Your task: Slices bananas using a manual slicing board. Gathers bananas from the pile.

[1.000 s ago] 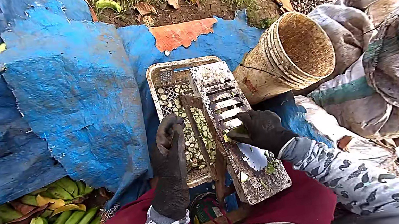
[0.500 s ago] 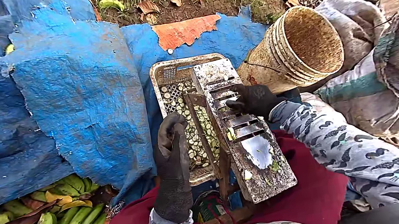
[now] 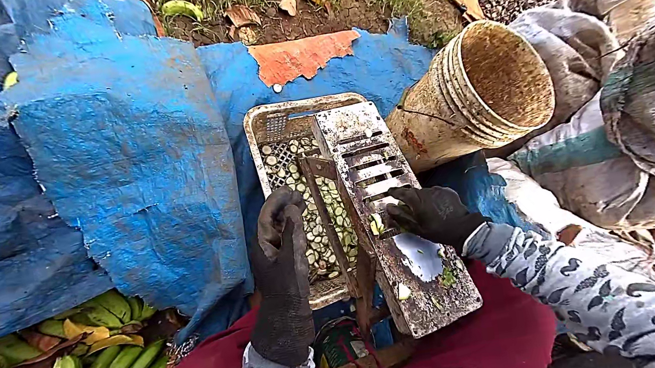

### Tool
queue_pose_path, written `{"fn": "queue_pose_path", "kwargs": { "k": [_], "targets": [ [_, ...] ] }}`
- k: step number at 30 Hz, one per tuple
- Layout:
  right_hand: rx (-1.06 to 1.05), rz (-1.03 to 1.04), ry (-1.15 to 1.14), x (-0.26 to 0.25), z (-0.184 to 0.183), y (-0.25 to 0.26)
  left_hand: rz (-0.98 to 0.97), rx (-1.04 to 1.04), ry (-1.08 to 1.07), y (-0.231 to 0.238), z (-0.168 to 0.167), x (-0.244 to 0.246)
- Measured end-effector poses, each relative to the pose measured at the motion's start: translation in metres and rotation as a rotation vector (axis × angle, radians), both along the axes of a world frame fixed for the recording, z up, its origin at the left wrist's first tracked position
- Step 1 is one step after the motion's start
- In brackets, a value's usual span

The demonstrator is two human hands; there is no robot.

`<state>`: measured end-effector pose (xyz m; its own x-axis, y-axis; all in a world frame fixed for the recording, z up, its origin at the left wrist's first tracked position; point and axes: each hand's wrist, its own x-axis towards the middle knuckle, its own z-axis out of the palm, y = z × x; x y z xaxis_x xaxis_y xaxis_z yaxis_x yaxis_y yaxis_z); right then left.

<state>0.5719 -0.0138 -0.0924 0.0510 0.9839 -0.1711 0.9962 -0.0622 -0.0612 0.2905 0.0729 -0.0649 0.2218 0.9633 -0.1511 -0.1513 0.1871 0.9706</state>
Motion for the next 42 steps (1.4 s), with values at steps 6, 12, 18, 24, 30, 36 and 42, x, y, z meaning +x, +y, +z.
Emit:
{"fn": "queue_pose_path", "kwargs": {
  "k": [6,12,18,24,30,36,42],
  "targets": [
    [-0.234,-0.412,-0.092,0.005,0.006,0.094,-0.027,0.005,-0.023,-0.003,0.003,0.004],
    [-0.229,-0.314,0.182,0.043,0.051,0.099,-0.005,0.01,0.026,0.0,-0.001,-0.006],
    [-0.257,-0.012,0.386,0.05,0.022,0.095,-0.052,0.009,0.037,-0.001,0.001,0.001],
    [-0.188,-0.005,0.077,0.039,0.013,0.057,-0.027,0.014,-0.004,0.002,-0.003,0.003],
    [-0.127,-0.113,0.053,0.02,0.012,0.031,-0.036,-0.007,0.003,-0.001,0.002,-0.001],
    [-0.096,0.101,0.021,0.006,0.016,-0.021,-0.046,-0.043,0.039,-0.004,0.003,-0.005],
    [-0.268,-0.145,-0.073,0.025,0.007,0.076,-0.036,-0.03,0.009,-0.003,0.003,-0.008]
  ]
}}
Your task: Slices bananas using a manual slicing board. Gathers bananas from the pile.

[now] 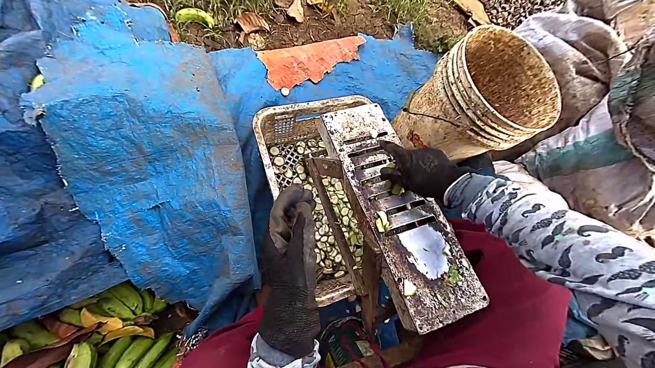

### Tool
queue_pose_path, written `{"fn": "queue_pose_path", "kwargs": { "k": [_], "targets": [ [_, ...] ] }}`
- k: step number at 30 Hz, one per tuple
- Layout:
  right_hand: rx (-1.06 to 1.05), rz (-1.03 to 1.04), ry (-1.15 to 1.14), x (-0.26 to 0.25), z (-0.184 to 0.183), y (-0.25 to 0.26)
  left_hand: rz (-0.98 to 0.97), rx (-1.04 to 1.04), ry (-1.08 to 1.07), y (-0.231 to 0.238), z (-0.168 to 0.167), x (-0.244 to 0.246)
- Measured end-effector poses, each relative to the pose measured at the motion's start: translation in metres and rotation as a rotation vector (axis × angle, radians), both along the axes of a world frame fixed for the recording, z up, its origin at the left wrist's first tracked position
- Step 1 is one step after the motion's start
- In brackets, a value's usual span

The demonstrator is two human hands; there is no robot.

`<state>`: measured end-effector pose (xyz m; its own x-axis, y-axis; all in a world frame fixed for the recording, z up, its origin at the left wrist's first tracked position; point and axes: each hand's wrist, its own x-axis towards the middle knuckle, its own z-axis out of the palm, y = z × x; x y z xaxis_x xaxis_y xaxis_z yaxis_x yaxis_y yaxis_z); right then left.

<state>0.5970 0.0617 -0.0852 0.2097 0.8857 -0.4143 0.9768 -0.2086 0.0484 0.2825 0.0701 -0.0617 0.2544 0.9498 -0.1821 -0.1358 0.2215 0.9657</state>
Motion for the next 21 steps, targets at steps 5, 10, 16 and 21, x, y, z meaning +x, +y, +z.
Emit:
{"fn": "queue_pose_path", "kwargs": {
  "k": [5,10,16,21],
  "targets": [
    [0.025,-0.068,0.024,0.012,0.013,-0.008,-0.011,0.039,0.022,0.002,-0.007,-0.006],
    [-0.008,-0.155,-0.011,-0.008,0.002,-0.009,-0.003,0.004,-0.039,0.002,0.002,0.004],
    [0.044,-0.126,0.073,-0.032,0.018,-0.085,0.036,-0.018,0.0,0.005,-0.003,0.0],
    [0.015,-0.288,-0.057,-0.031,-0.007,-0.008,-0.017,0.007,-0.012,-0.002,-0.006,0.009]
  ]
}}
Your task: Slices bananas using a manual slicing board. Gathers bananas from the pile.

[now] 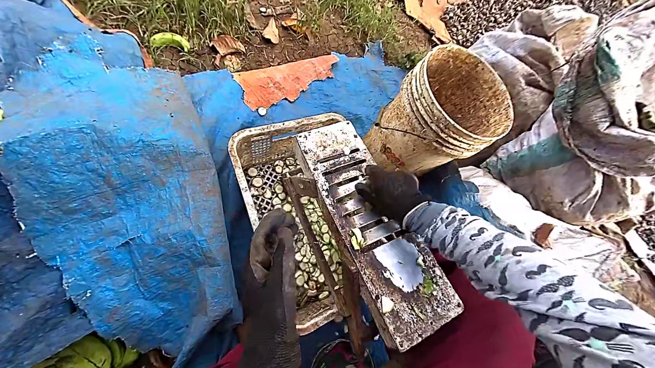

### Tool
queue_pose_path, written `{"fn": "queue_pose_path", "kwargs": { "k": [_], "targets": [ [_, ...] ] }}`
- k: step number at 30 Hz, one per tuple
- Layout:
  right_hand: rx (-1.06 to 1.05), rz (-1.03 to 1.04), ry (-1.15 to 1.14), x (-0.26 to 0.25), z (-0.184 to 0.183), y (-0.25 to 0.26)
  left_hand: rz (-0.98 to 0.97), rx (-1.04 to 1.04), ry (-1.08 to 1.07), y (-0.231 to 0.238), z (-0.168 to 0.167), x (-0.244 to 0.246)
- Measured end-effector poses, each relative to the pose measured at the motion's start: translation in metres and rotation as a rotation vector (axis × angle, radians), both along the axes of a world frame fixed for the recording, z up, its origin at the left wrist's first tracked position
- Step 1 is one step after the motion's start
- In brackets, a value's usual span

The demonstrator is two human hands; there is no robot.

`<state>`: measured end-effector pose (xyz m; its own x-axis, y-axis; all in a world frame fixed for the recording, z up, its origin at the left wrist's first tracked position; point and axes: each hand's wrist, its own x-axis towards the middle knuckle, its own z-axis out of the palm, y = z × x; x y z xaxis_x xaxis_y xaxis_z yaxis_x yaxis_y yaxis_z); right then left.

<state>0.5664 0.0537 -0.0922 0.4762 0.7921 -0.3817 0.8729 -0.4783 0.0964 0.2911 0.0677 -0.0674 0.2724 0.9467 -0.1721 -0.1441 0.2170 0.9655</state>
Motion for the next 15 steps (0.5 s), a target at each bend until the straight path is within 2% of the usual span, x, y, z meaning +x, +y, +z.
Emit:
{"fn": "queue_pose_path", "kwargs": {
  "k": [2,4,6,8,10,11,13,15],
  "targets": [
    [0.094,-0.09,0.002,0.012,0.011,0.025,-0.002,0.053,-0.001,0.003,0.002,0.001],
    [0.348,-0.132,0.011,0.026,0.04,0.022,0.007,0.079,-0.01,0.007,0.001,0.002],
    [0.737,0.004,-0.044,0.041,0.066,-0.005,-0.01,0.106,-0.027,0.01,-0.004,0.002],
    [1.008,0.18,-0.169,0.065,0.094,-0.044,-0.043,0.126,-0.038,0.012,-0.007,0.008],
    [1.174,0.276,-0.376,0.103,0.129,-0.084,-0.065,0.123,-0.033,0.013,-0.009,0.016],
    [1.217,0.256,-0.481,0.129,0.147,-0.101,-0.075,0.118,-0.029,0.013,-0.011,0.019],
    [1.213,0.044,-0.671,0.186,0.18,-0.13,-0.09,0.119,-0.012,0.013,-0.016,0.022],
    [1.011,-0.412,-0.67,0.239,0.206,-0.151,-0.095,0.118,0.018,0.011,-0.02,0.023]
  ]
}}
